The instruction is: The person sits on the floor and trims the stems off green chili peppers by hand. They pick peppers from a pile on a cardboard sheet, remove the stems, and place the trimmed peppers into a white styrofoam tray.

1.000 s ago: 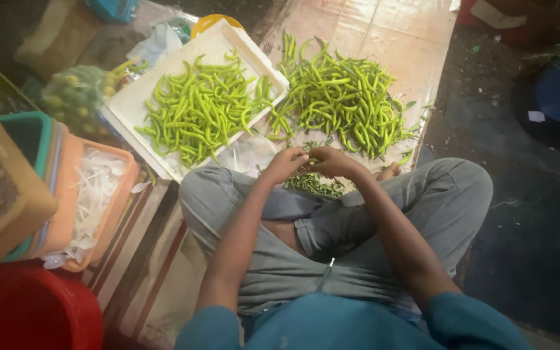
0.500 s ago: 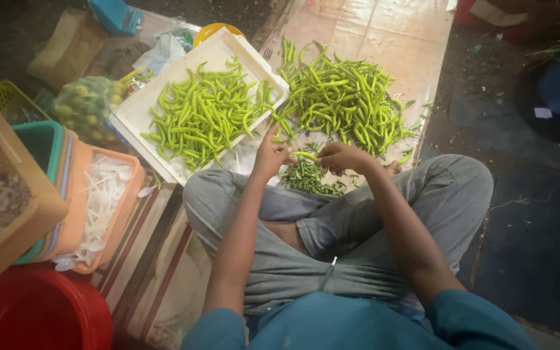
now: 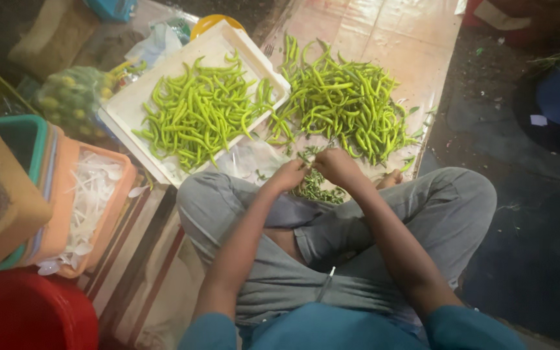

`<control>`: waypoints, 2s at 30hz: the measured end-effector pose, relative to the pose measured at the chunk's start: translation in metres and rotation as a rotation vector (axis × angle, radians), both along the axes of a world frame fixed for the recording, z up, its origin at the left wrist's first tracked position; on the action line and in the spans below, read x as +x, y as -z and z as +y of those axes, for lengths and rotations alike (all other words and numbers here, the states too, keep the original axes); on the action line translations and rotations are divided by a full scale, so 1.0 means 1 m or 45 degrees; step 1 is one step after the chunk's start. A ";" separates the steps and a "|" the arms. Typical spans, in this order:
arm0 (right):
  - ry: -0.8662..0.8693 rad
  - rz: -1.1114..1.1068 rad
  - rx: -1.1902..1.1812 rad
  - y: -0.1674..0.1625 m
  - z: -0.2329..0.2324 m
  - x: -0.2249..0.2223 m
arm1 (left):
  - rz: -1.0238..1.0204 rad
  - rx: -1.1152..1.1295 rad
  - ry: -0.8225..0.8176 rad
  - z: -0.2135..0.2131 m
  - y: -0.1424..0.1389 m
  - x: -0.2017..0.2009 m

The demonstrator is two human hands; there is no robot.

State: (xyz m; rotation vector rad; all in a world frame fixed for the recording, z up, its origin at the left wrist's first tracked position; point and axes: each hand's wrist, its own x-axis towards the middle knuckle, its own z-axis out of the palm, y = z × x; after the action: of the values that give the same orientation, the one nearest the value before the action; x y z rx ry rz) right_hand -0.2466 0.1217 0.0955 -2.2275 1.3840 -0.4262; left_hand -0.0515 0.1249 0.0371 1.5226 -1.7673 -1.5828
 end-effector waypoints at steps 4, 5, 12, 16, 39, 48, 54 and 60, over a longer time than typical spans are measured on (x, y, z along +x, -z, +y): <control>0.133 0.022 -0.173 0.005 0.009 0.007 | 0.100 0.130 -0.110 -0.002 -0.015 -0.004; 0.159 0.011 -0.211 0.008 0.011 0.010 | 0.106 0.151 -0.122 -0.002 -0.017 -0.005; 0.596 0.306 -0.077 0.030 -0.022 -0.008 | 0.240 0.142 -0.537 -0.007 0.006 0.004; 0.743 0.515 0.135 0.043 -0.031 -0.040 | 0.718 0.251 -0.627 -0.027 0.026 0.018; 0.015 -0.204 -0.207 0.002 0.017 0.017 | 0.039 -0.216 0.047 -0.007 -0.001 0.020; 0.647 -0.420 -0.114 0.025 -0.016 -0.011 | 0.566 0.071 -0.336 -0.006 -0.003 0.010; 0.642 0.323 0.130 0.035 -0.029 -0.050 | 0.977 0.296 -0.656 -0.025 -0.007 0.033; 0.668 0.445 0.342 0.048 -0.032 -0.009 | 0.941 0.290 -0.661 -0.025 0.015 0.028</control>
State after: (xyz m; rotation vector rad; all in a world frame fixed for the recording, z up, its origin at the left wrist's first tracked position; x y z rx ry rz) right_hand -0.2556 0.0899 0.0476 -1.7592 2.0819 -0.0070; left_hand -0.0231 0.1004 0.0222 1.1191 -0.7469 -1.7673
